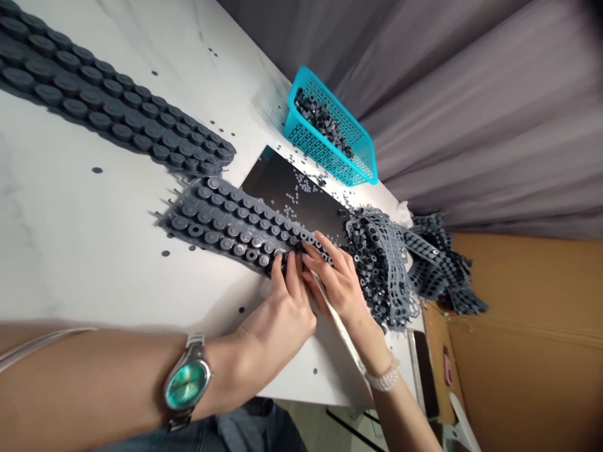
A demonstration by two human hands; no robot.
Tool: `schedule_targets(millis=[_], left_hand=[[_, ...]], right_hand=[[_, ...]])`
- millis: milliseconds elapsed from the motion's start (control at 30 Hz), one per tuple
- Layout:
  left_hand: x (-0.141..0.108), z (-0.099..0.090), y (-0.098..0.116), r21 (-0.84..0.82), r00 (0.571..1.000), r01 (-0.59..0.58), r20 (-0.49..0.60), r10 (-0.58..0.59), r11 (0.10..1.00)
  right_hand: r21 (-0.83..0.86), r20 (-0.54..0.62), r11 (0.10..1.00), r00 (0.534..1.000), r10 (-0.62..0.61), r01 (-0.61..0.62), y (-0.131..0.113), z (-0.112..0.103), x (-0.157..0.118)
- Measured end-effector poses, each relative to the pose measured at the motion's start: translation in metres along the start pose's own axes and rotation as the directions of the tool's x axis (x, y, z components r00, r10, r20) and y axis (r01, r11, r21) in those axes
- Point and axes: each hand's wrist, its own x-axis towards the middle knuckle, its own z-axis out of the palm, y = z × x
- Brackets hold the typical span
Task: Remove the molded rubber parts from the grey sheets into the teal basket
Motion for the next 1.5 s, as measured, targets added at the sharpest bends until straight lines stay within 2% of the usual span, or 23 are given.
schedule_targets(millis=[167, 400, 633, 800, 967, 1200, 1233, 1300, 1333, 1400, 1433, 1500], left_hand=[[0.0, -0.002, -0.001, -0.01, 1.0, -0.018, 0.019, 0.019, 1.0], [0.0, -0.004, -0.002, -0.03, 0.998, -0.035, 0.043, 0.037, 0.999], [0.001, -0.004, -0.001, -0.036, 0.999, -0.002, 0.037, 0.003, 0.999], [0.001, -0.003, -0.001, -0.041, 0.999, -0.025, 0.031, 0.026, 0.999], [0.001, -0.003, 0.0, -0.028, 0.999, -0.004, 0.032, 0.005, 1.0], [0.001, -0.002, 0.0, -0.023, 1.0, 0.002, 0.019, -0.001, 1.0], [0.001, -0.002, 0.001, -0.018, 1.0, 0.006, 0.016, -0.006, 1.0], [0.0, -0.001, 0.002, -0.004, 1.0, 0.017, 0.008, -0.017, 1.0], [0.0, 0.0, 0.003, 0.002, 1.0, 0.022, 0.002, -0.022, 1.0], [-0.001, 0.002, 0.004, 0.017, 0.999, 0.032, -0.013, -0.032, 0.999], [-0.002, 0.003, 0.005, 0.024, 0.999, 0.037, -0.019, -0.037, 0.999], [-0.002, 0.004, 0.005, 0.035, 0.999, 0.041, -0.025, -0.04, 0.999]], right_hand=[[-0.012, -0.013, 0.999, 0.999, -0.046, 0.045, 0.0, -0.002, 0.001], [-0.025, 0.014, 0.999, 0.999, -0.042, 0.042, 0.001, 0.001, 0.004], [0.023, -0.014, 0.999, 1.0, 0.025, -0.025, -0.002, -0.003, 0.001], [-0.003, -0.009, 1.0, 0.999, -0.03, 0.03, -0.004, -0.005, -0.001], [-0.015, 0.024, 0.999, 0.999, -0.03, 0.03, -0.002, -0.006, 0.001], [-0.079, 0.033, 0.985, 0.988, -0.15, 0.152, 0.005, -0.003, 0.01], [-0.071, 0.012, 0.988, 0.99, -0.14, 0.14, 0.006, 0.0, 0.009], [-0.061, -0.11, 0.998, 0.994, -0.028, 0.022, 0.011, 0.004, 0.005], [-0.059, -0.196, 0.995, 0.979, 0.065, -0.078, 0.013, 0.005, 0.001], [-0.049, -0.322, 0.959, 0.913, 0.25, -0.28, 0.018, 0.006, -0.006], [-0.046, -0.338, 0.937, 0.888, 0.311, -0.345, 0.02, 0.005, -0.009], [-0.049, -0.287, 0.923, 0.891, 0.353, -0.382, 0.023, 0.001, -0.012]])
